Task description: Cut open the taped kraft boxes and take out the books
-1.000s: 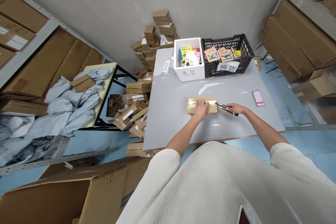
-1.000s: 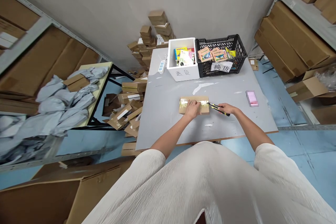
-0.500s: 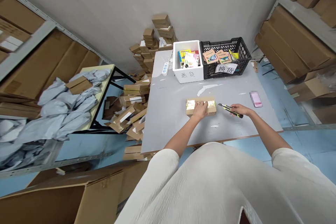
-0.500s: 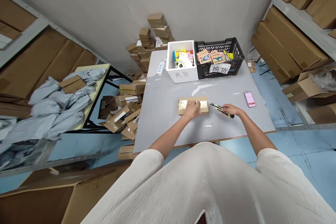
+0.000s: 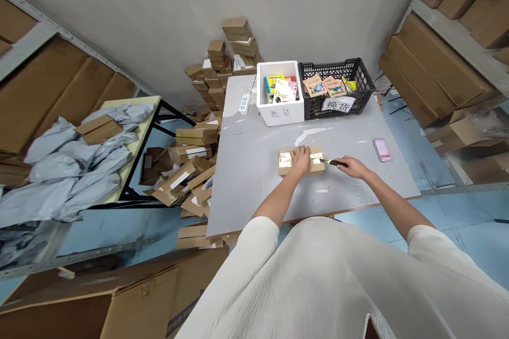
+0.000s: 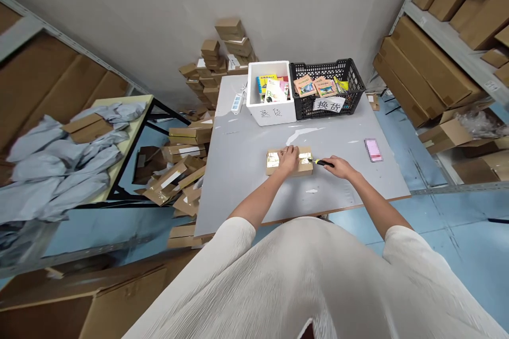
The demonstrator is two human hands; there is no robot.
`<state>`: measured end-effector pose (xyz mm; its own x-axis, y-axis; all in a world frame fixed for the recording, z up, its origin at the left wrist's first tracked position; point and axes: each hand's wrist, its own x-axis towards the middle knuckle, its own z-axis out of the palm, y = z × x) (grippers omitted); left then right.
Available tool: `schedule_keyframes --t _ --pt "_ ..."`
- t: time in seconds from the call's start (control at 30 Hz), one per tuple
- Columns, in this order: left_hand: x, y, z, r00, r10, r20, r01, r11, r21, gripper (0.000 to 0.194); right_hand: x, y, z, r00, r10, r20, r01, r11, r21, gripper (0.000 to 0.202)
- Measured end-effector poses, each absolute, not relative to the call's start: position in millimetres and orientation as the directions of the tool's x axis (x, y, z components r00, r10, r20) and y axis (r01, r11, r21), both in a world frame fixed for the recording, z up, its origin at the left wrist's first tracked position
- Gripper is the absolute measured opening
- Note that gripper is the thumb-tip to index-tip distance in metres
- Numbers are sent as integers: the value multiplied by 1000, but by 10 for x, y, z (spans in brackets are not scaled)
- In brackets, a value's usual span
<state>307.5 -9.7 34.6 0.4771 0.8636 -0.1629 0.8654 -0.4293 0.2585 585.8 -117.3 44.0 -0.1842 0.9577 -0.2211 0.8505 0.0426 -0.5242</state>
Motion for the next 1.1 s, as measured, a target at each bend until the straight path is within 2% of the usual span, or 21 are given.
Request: schedule_keyframes --t 0.13,0.23,0.4,0.63,0.83,1.1 --pt "3082 -47 314 511 842 -174 851 -467 238 57 5828 -1160 412 -177 958 -228 908 69 -414 49" --pt "3090 -62 276 525 836 -156 845 -490 215 64 5825 -1114 410 -185 955 -230 923 88 -375 50" --pt "3090 -169 193 524 839 -145 847 -498 185 69 5847 -1053 383 -206 949 -237 922 107 -373 50" --pt "3087 -267 180 492 859 -140 861 -457 222 68 5742 -1159 206 -152 977 -150 936 94 -339 52" --pt "3085 -252 146 490 860 -143 862 -453 227 68 5823 -1178 170 -186 974 -126 943 141 -301 54" --pt "3056 -264 123 493 860 -128 859 -459 224 67 5829 -1110 118 -196 975 -106 923 147 -357 53"
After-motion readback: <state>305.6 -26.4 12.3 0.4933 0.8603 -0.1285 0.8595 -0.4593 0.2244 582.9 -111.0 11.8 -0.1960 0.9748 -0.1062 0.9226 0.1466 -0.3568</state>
